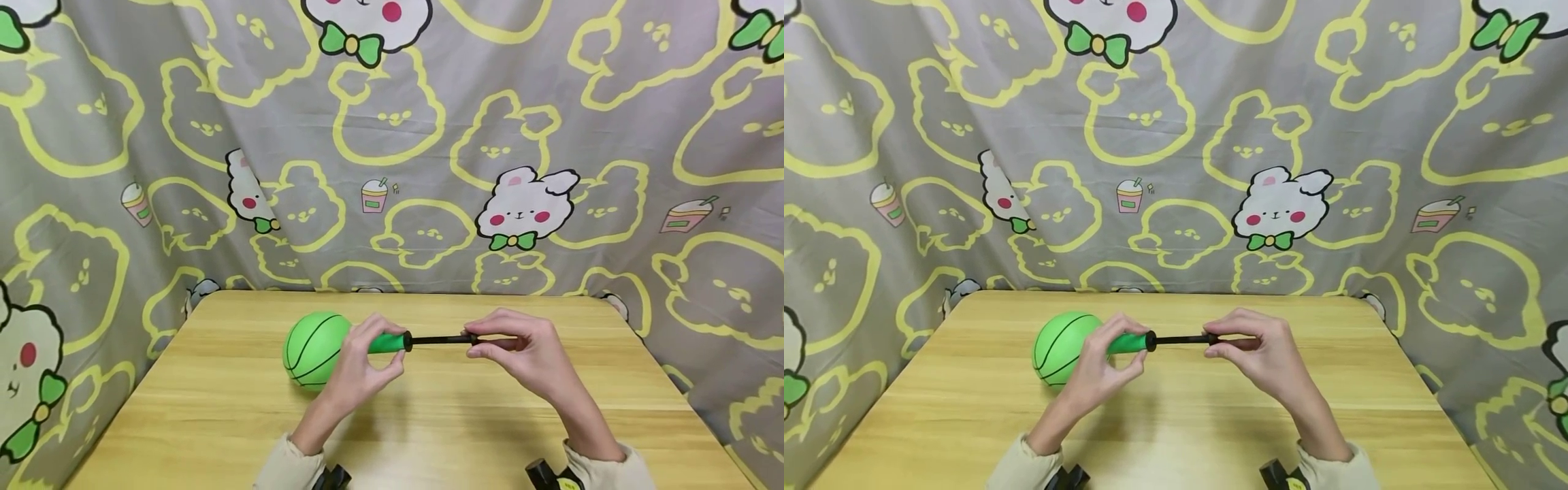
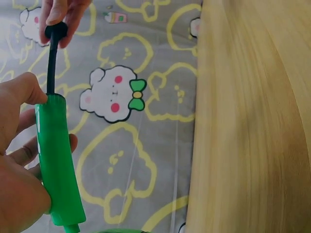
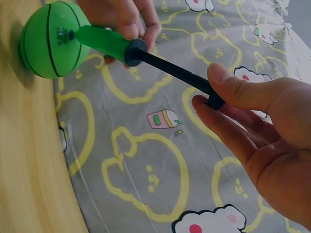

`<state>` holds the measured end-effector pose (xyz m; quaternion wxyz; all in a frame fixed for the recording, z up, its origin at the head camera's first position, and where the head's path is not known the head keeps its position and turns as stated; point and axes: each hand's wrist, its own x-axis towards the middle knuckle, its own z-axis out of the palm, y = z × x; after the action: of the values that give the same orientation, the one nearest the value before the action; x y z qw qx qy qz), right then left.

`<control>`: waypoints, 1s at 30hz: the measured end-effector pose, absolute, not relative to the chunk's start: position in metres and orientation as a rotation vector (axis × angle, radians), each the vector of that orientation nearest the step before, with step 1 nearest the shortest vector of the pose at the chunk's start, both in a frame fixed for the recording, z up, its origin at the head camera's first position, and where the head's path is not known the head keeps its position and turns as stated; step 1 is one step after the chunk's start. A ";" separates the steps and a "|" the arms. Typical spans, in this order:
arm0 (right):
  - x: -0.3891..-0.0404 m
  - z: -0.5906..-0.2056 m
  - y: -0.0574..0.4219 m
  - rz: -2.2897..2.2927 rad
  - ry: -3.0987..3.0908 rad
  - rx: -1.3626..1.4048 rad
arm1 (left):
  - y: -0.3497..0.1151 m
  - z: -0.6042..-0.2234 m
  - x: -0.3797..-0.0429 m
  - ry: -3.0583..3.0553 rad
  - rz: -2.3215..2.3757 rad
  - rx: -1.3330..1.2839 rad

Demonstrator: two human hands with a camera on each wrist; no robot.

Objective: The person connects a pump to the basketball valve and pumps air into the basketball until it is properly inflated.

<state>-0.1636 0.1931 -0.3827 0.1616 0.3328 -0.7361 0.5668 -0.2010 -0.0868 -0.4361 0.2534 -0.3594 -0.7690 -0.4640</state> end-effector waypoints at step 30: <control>-0.174 -0.414 0.145 1.543 -2.073 0.961 | -0.075 -0.436 -0.191 -2.153 -1.257 -0.998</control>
<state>-0.1744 0.1452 -0.4145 0.1911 0.3422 -0.7379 0.5495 -0.1910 -0.0753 -0.4362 0.2263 -0.3620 -0.7809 -0.4560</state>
